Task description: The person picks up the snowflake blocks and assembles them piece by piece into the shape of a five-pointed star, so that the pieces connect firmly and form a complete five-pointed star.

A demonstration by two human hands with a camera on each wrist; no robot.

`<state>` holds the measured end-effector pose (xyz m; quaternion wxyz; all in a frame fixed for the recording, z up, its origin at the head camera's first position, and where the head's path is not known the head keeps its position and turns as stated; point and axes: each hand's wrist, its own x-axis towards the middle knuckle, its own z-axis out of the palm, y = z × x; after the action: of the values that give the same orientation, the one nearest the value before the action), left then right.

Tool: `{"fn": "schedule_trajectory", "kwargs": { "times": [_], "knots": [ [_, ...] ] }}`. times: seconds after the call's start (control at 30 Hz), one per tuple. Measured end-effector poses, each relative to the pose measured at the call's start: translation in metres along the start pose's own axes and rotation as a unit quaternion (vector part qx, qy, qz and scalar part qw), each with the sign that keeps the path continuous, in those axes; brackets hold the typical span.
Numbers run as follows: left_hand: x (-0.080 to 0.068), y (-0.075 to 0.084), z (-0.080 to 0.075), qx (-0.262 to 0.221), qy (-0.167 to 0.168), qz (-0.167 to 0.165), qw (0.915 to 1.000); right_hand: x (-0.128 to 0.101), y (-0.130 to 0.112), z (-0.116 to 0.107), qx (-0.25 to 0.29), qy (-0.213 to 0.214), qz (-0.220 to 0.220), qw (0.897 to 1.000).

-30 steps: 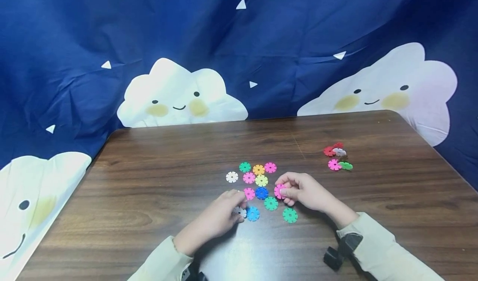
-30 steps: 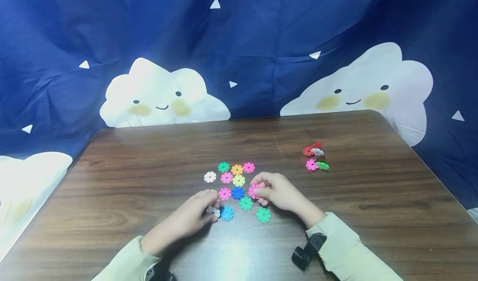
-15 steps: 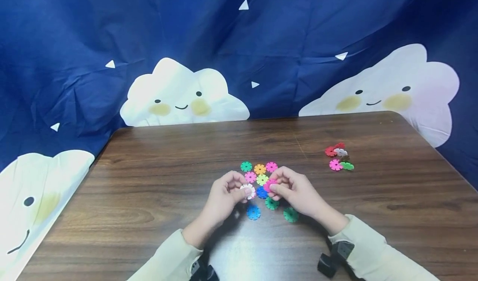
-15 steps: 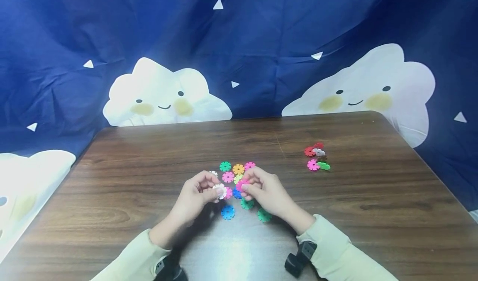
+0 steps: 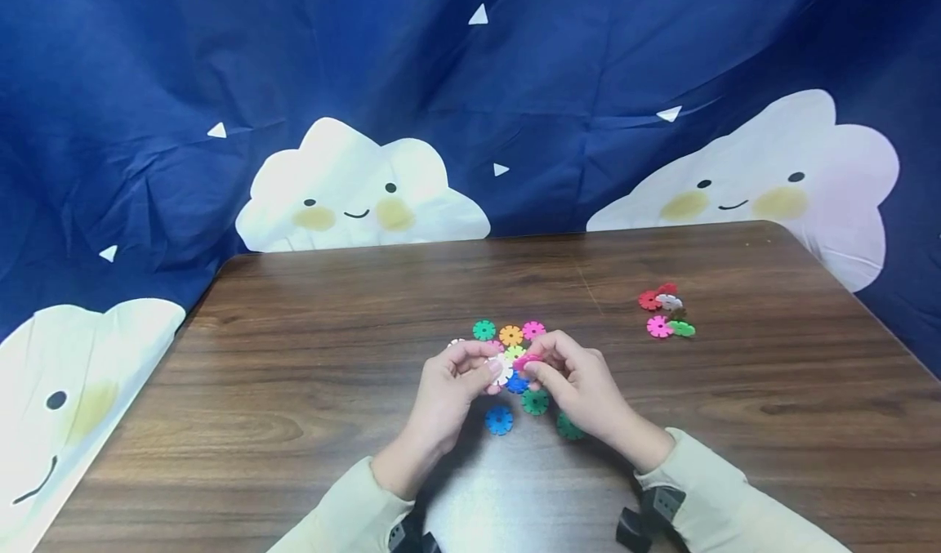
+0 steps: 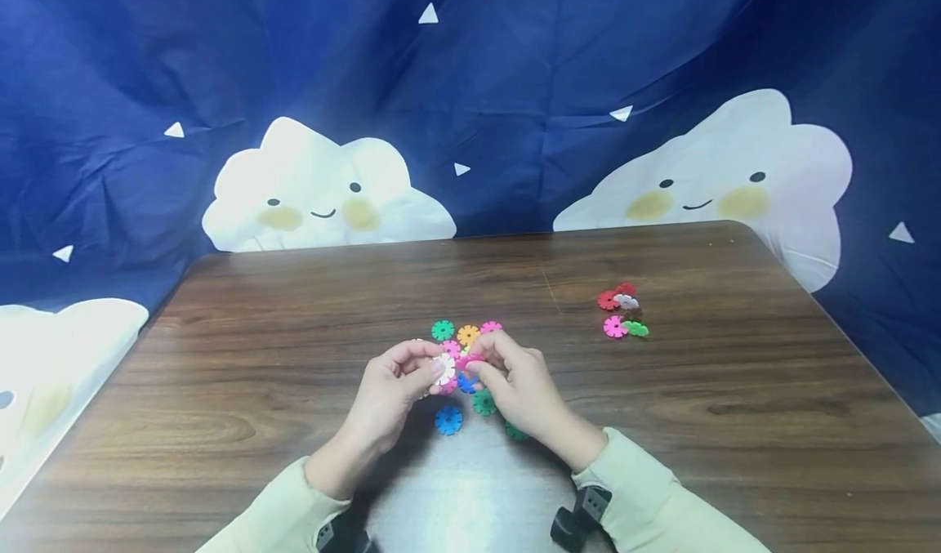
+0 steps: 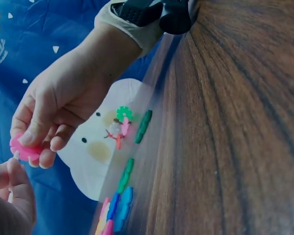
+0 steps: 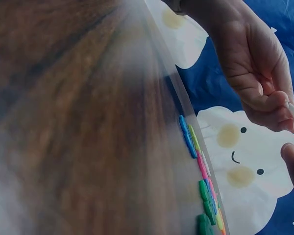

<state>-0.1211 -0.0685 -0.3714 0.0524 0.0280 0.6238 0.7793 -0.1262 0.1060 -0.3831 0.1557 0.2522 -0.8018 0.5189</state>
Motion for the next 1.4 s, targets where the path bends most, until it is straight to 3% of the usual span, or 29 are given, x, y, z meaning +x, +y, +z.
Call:
{"fn": "schedule_trajectory", "kwargs": {
  "times": [0.33, 0.63, 0.8, 0.97, 1.17, 1.27, 1.4],
  "knots": [
    [-0.003, 0.001, 0.005, -0.022, 0.014, -0.011, 0.9996, -0.002, -0.001, 0.002, -0.012, 0.021, -0.036, 0.999],
    [-0.009, 0.004, 0.012, -0.076, 0.027, -0.045, 0.9957, -0.003, 0.0, 0.003, -0.037, 0.04, -0.108, 0.993],
    [-0.01, 0.002, 0.013, -0.084, 0.028, -0.046, 0.995, -0.003, -0.001, 0.003, -0.043, 0.037, -0.115, 0.992],
    [-0.008, 0.001, 0.01, -0.083, 0.015, -0.034, 0.9958, 0.003, -0.003, 0.0, -0.049, 0.01, -0.091, 0.995],
    [-0.005, 0.002, 0.006, -0.081, 0.011, -0.031, 0.9962, 0.009, 0.0, -0.009, -0.035, -0.035, 0.002, 0.999],
    [-0.005, 0.003, 0.003, -0.094, 0.013, -0.04, 0.9947, 0.009, 0.004, -0.018, -0.038, -0.063, 0.047, 0.996],
    [-0.006, 0.004, -0.001, -0.101, 0.011, -0.044, 0.9939, 0.005, 0.011, -0.03, -0.053, -0.112, 0.068, 0.99]
  ]
}}
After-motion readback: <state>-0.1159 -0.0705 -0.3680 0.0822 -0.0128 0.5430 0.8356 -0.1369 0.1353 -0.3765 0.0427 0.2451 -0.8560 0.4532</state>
